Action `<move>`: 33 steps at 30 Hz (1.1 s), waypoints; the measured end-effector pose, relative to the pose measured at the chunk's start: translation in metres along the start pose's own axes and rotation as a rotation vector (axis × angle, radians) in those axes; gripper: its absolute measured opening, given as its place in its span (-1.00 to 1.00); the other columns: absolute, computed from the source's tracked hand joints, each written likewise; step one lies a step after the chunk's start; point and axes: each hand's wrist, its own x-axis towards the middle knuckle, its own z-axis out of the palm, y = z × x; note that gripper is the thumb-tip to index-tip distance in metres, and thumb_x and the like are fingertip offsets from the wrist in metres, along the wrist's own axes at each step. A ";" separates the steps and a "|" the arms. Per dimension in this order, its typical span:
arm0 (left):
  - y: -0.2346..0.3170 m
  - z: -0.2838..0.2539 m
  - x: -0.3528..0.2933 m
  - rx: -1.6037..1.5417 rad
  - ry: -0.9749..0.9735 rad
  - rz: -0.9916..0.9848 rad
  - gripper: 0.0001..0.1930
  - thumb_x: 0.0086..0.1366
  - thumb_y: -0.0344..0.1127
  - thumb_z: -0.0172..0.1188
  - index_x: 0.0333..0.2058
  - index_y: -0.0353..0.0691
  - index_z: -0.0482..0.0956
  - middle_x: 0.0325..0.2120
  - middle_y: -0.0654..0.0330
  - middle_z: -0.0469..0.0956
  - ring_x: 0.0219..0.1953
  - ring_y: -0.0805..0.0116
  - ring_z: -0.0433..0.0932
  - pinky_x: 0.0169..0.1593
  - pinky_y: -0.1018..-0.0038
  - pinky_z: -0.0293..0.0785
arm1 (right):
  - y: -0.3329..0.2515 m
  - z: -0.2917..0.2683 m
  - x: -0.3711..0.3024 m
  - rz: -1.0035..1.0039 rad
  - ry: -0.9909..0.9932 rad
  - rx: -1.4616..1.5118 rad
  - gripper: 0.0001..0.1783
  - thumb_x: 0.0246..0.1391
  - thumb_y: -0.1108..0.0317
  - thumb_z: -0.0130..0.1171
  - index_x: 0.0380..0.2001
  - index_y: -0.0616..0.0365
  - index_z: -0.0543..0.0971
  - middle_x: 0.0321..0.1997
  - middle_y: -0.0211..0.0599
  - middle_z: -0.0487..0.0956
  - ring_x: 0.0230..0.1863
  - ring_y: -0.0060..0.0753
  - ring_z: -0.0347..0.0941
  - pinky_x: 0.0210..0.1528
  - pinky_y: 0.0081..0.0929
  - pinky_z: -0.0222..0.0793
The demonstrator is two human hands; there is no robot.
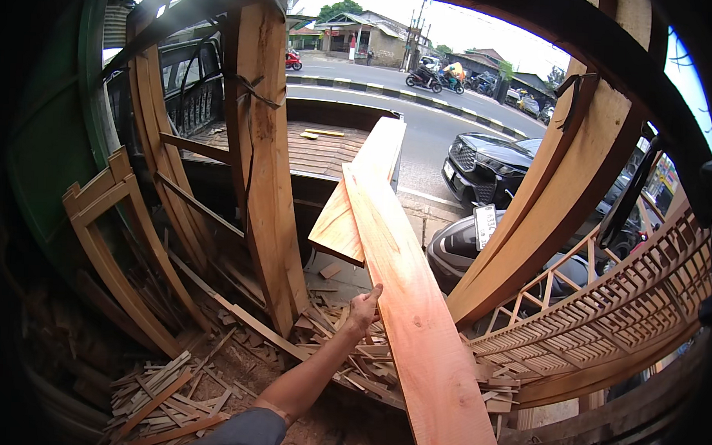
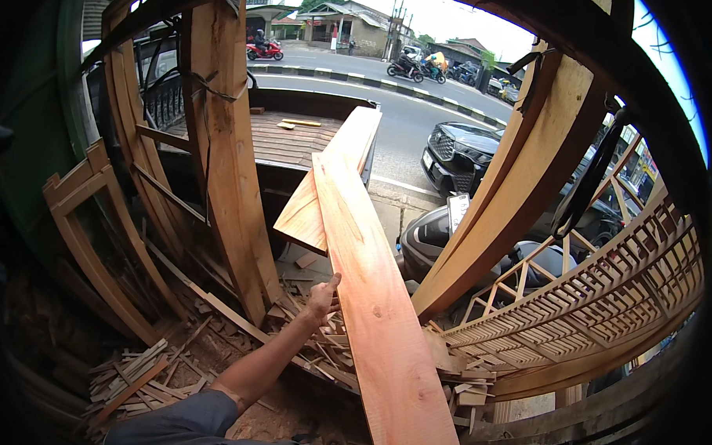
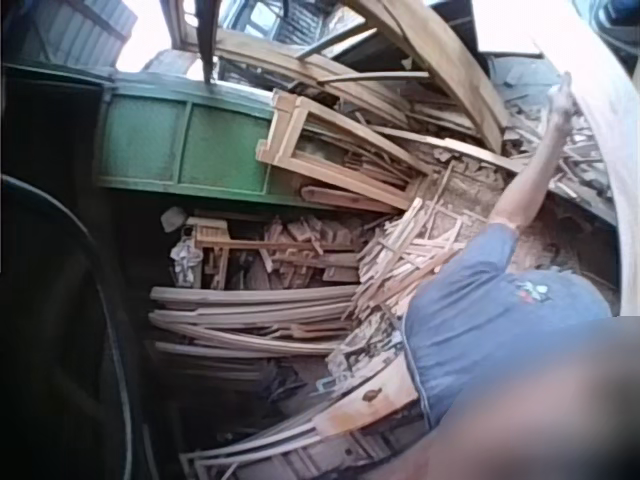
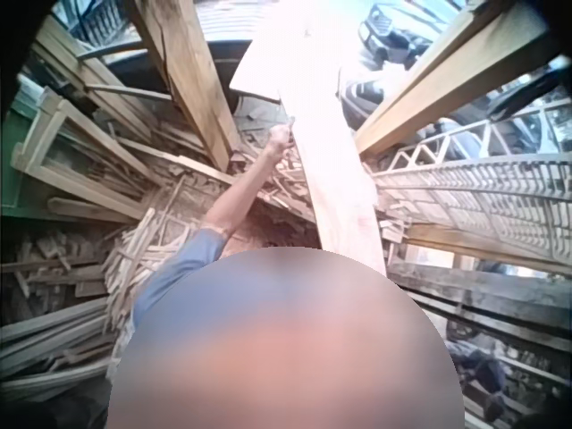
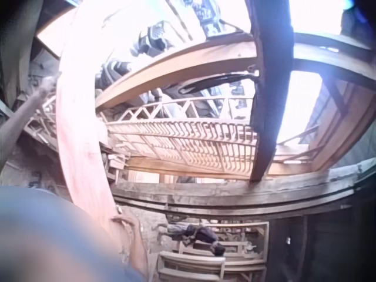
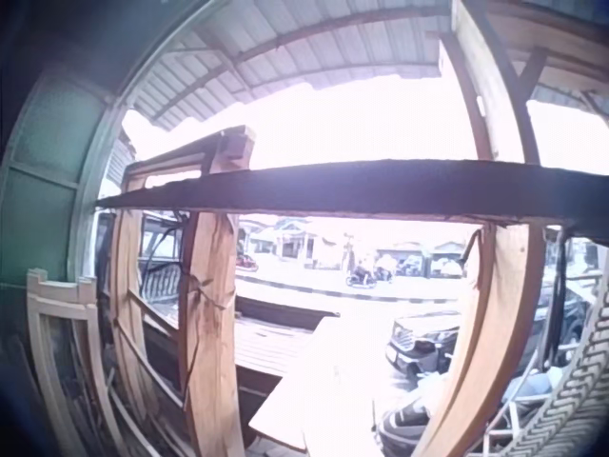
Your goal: The person measures a long wooden plank with a tape measure and marks it with a marker. They use a try square to draw straight lines across the plank. The person flips the plank over and repeats the measuring and marking process on the other side.
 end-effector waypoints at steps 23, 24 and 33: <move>-0.144 0.072 -0.174 -0.074 0.248 0.147 -0.23 0.41 0.35 0.17 0.04 -0.41 0.64 -0.15 0.09 0.68 -0.14 0.36 0.57 -0.04 0.30 0.59 | 0.204 0.011 0.116 -0.017 0.141 -0.199 -0.58 0.06 0.33 0.45 -0.02 0.26 0.64 -0.16 -0.19 0.67 -0.20 -0.35 0.58 -0.22 -0.18 0.55; -0.144 0.073 -0.183 -0.091 0.238 0.130 -0.22 0.40 0.36 0.17 0.05 -0.41 0.63 -0.14 0.09 0.68 -0.13 0.36 0.56 -0.03 0.31 0.58 | 0.214 0.011 0.120 -0.023 0.140 -0.204 -0.57 0.05 0.34 0.46 -0.02 0.27 0.65 -0.17 -0.19 0.67 -0.21 -0.36 0.58 -0.23 -0.18 0.55; -0.157 0.074 -0.287 -0.206 0.123 0.186 -0.15 0.31 0.46 0.19 0.05 -0.38 0.59 -0.01 0.11 0.65 -0.08 0.37 0.61 0.04 0.34 0.62 | 0.325 0.013 0.129 -0.017 0.139 -0.199 -0.56 -0.06 0.40 0.52 -0.08 0.30 0.67 -0.26 -0.22 0.69 -0.30 -0.41 0.57 -0.32 -0.18 0.54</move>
